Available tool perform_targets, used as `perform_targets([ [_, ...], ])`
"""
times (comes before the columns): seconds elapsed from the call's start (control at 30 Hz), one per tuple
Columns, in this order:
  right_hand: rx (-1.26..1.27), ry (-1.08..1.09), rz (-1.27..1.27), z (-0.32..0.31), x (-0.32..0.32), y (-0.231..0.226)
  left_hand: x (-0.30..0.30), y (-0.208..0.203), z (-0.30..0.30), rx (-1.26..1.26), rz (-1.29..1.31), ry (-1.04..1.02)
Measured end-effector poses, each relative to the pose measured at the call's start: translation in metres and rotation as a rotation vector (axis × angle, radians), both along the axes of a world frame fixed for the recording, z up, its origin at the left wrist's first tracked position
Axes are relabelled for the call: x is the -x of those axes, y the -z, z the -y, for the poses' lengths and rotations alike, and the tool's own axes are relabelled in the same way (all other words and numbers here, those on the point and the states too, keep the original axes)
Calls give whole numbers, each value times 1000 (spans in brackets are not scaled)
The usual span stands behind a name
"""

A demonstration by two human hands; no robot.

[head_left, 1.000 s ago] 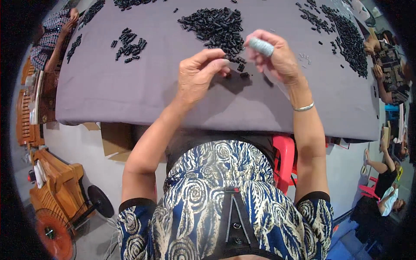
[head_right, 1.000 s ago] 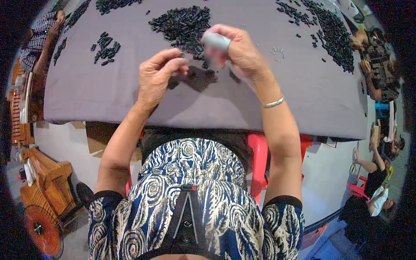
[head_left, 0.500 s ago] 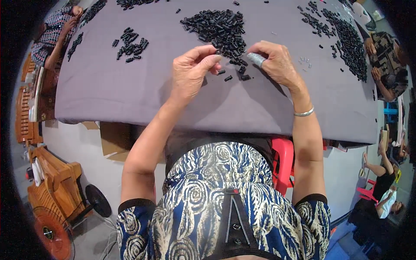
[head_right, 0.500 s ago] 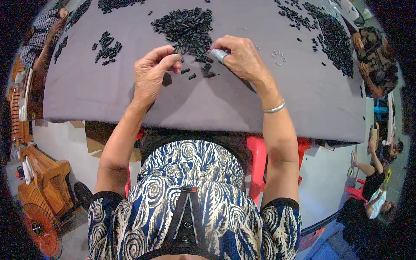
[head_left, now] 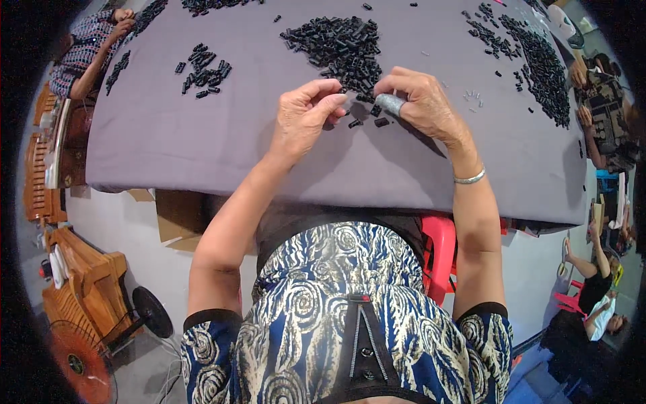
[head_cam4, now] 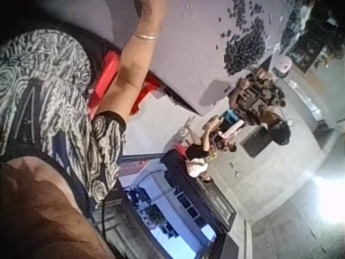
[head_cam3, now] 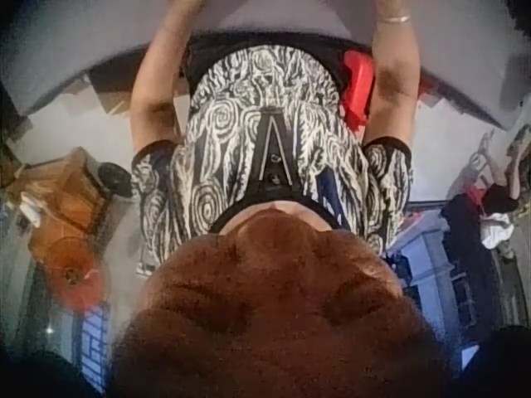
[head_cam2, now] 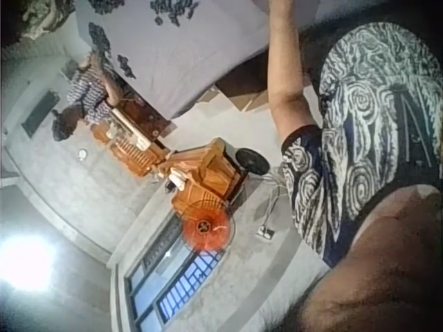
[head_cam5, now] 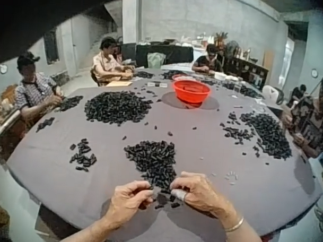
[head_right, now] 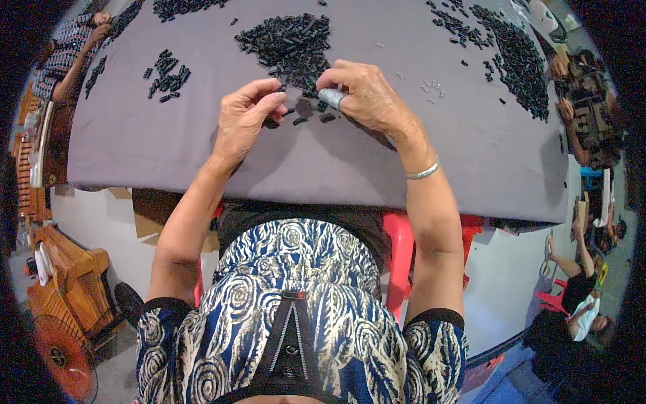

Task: Assembling small plastic components by wrapping them with thread from a spool.

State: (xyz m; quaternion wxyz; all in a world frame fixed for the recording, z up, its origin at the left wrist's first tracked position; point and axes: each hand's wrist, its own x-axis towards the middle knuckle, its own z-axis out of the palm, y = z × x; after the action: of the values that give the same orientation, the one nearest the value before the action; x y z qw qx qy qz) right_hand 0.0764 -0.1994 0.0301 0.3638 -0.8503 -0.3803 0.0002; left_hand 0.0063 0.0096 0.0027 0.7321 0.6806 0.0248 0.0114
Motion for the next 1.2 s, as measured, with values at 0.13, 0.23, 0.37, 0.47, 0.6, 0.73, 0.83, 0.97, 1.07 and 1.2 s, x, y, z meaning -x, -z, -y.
perform_targets([
  [0.13,53,-74,17,0,0,5,-2,1,1,13,0,4],
  [0.23,133,-68,23,2,0,1,-2,4,0,37,4,-32],
  [0.37,131,-46,8,7,-4,1,-2,2,0,23,-1,-23],
  [0.47,-3,-25,-47,10,-4,0,-3,4,-1,38,14,-47],
  [0.6,-4,20,-33,10,-6,1,-2,3,-2,34,12,-53],
  [0.73,-56,18,-34,1,-2,3,-4,5,-2,43,31,-70],
  [0.83,-52,26,15,-10,-1,10,-3,4,-1,29,33,-78],
  [0.97,66,53,111,-20,1,12,-3,4,2,22,25,-84],
  [1.07,143,69,153,-26,3,9,-3,6,1,6,37,-88],
  [1.2,202,119,103,-29,4,7,-2,5,3,5,39,-76],
])
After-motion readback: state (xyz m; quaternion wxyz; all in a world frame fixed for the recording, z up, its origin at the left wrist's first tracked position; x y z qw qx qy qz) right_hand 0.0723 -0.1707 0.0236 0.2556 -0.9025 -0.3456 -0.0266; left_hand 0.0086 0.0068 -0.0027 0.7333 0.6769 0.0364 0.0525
